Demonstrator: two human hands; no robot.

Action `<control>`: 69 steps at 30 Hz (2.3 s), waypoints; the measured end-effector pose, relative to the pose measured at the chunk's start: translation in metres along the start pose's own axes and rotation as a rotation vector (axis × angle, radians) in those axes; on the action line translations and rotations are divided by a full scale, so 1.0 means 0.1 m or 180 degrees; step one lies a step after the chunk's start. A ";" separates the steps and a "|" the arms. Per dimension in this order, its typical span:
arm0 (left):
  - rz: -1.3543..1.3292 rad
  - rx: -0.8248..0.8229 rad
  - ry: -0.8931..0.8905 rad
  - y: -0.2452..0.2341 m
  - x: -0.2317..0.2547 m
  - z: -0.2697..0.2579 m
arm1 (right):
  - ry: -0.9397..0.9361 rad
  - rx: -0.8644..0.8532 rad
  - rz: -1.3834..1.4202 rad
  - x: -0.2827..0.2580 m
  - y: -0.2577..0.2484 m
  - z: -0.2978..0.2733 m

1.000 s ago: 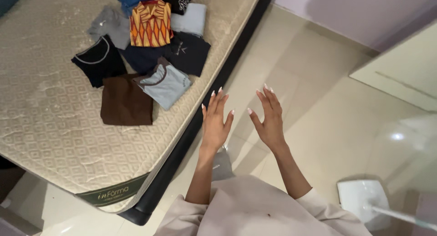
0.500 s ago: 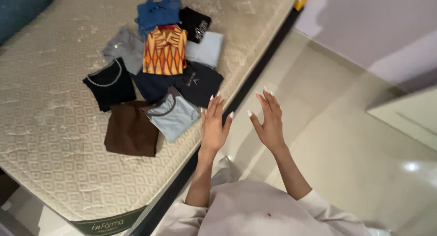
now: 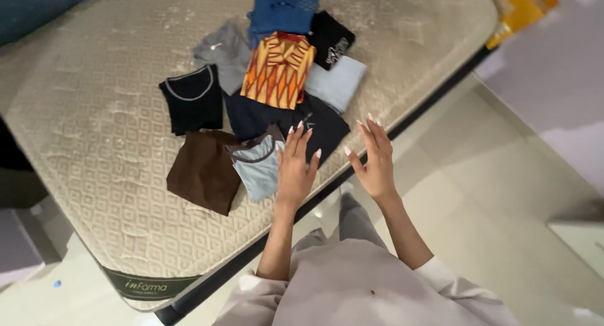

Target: The person folds several shirts on a bed and places them into a drawer. They handle a black shirt with a red collar, a light blue shirt, a yellow and red striped shirt, and a dark blue patterned shirt, folding each and stacking them in a white drawer.

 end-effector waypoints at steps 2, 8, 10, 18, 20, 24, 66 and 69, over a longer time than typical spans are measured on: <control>0.0085 0.0056 -0.0135 -0.02 -0.09 0.14 | -0.0077 -0.0155 0.0095 0.06 0.13 0.21; 0.0240 0.0456 -0.0448 -0.02 -0.19 0.55 | -0.0505 -0.0412 0.0322 0.23 0.36 0.87; 0.0290 0.0552 -0.0582 0.02 -0.21 0.68 | -0.0587 -0.0526 0.0373 0.34 0.43 1.09; 0.0376 0.1115 -0.0874 0.23 -0.36 1.21 | -0.0956 -0.0840 0.0355 0.81 0.80 1.89; 0.0454 0.1104 -0.1017 0.34 -0.43 1.31 | -0.1072 -0.0867 0.0412 0.91 0.89 2.02; 0.0579 0.1107 -0.1240 0.52 -0.59 1.49 | -0.1202 -0.1047 0.0452 1.11 1.14 2.26; 0.1455 0.0107 -0.2175 1.48 -3.71 2.83 | -0.0952 -0.2026 0.0309 2.36 3.88 2.69; 0.1680 -0.0059 -0.2217 1.50 -3.83 2.90 | -0.0769 -0.2068 0.0283 2.39 4.01 2.66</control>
Point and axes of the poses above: each hand's wrist, its own z-axis towards the middle knuckle, its own y-axis out of the palm, x = y × z, the point moved 8 cm from there along z, towards the middle knuckle, and after that the axes turned 1 degree about -x, right-handed, at the moved point
